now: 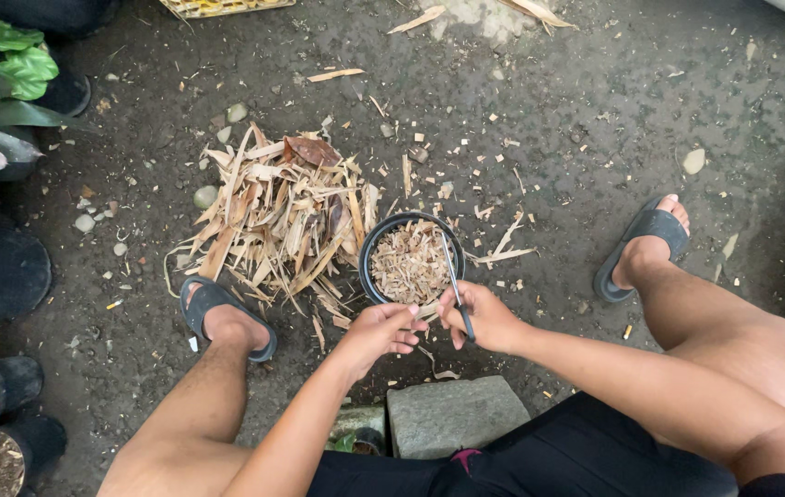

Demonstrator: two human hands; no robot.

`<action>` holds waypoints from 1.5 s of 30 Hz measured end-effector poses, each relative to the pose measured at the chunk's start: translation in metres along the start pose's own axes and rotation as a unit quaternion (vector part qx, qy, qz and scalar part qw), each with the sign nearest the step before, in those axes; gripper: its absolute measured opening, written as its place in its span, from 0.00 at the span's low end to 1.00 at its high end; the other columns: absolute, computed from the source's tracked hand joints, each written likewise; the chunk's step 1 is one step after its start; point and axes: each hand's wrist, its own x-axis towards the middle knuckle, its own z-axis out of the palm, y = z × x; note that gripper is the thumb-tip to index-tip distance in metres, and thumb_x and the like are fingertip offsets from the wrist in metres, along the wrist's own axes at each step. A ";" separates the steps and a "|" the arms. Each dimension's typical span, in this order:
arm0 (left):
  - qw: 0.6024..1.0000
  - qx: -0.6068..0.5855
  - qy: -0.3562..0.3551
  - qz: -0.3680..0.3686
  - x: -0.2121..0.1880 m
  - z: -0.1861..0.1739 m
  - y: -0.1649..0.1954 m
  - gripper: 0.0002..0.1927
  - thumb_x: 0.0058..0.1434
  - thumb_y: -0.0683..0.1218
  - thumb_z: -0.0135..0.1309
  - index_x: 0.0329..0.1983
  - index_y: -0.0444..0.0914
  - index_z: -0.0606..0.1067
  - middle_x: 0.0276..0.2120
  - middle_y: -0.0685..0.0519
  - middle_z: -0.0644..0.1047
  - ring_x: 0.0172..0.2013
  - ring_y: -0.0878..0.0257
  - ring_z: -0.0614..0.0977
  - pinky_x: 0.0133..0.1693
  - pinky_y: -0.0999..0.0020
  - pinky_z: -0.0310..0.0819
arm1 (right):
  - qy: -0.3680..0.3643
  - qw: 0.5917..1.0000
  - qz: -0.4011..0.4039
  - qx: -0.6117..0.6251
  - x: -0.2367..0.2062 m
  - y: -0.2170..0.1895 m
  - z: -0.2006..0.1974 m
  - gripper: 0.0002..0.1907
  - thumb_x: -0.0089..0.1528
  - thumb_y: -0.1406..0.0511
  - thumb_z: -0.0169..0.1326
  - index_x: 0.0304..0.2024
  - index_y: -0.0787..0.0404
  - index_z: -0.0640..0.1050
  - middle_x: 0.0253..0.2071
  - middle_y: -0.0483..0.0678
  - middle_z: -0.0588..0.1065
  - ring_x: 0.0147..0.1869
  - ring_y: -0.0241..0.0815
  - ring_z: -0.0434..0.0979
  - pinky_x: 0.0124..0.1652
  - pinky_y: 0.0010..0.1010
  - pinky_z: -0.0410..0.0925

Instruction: The person sits on a low block on the ground and cuts pieces of dried bark with scissors, letting the cut fragments fall into a black bowl placed on the ground. They repeatedly reposition the bark pieces and continue cutting until the bowl fills with small fragments.

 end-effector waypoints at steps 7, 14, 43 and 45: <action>0.999 -0.035 -0.004 0.011 0.002 -0.003 -0.002 0.15 0.66 0.49 0.56 0.51 0.37 0.77 0.39 0.52 0.82 0.33 0.69 0.81 0.37 0.72 0.78 | -0.003 1.000 -0.011 0.008 0.000 0.004 0.001 0.09 0.66 0.66 0.54 0.41 0.65 0.70 0.28 0.47 0.74 0.21 0.37 0.75 0.22 0.28 0.68; 1.000 -0.011 -0.002 0.015 -0.002 -0.002 0.001 0.16 0.65 0.50 0.57 0.51 0.38 0.78 0.40 0.53 0.84 0.32 0.72 0.78 0.35 0.74 0.75 | -0.010 0.999 -0.024 -0.038 -0.003 0.007 0.001 0.08 0.65 0.67 0.55 0.41 0.65 0.71 0.29 0.46 0.74 0.22 0.35 0.75 0.23 0.27 0.69; 0.965 0.116 0.123 0.201 0.010 0.003 -0.009 0.11 0.64 0.45 0.59 0.44 0.32 0.82 0.34 0.55 0.84 0.32 0.73 0.80 0.36 0.76 0.74 | -0.012 0.969 -0.005 -0.248 -0.006 -0.008 -0.010 0.26 0.58 0.59 0.65 0.43 0.63 0.62 0.36 0.46 0.78 0.22 0.36 0.78 0.23 0.29 0.70; 0.963 0.112 0.146 0.198 0.010 0.001 -0.005 0.12 0.65 0.45 0.58 0.45 0.33 0.82 0.34 0.55 0.84 0.31 0.72 0.79 0.36 0.75 0.75 | -0.007 0.968 0.032 -0.249 -0.007 -0.006 -0.008 0.26 0.55 0.59 0.67 0.41 0.63 0.65 0.36 0.46 0.78 0.22 0.36 0.79 0.22 0.29 0.70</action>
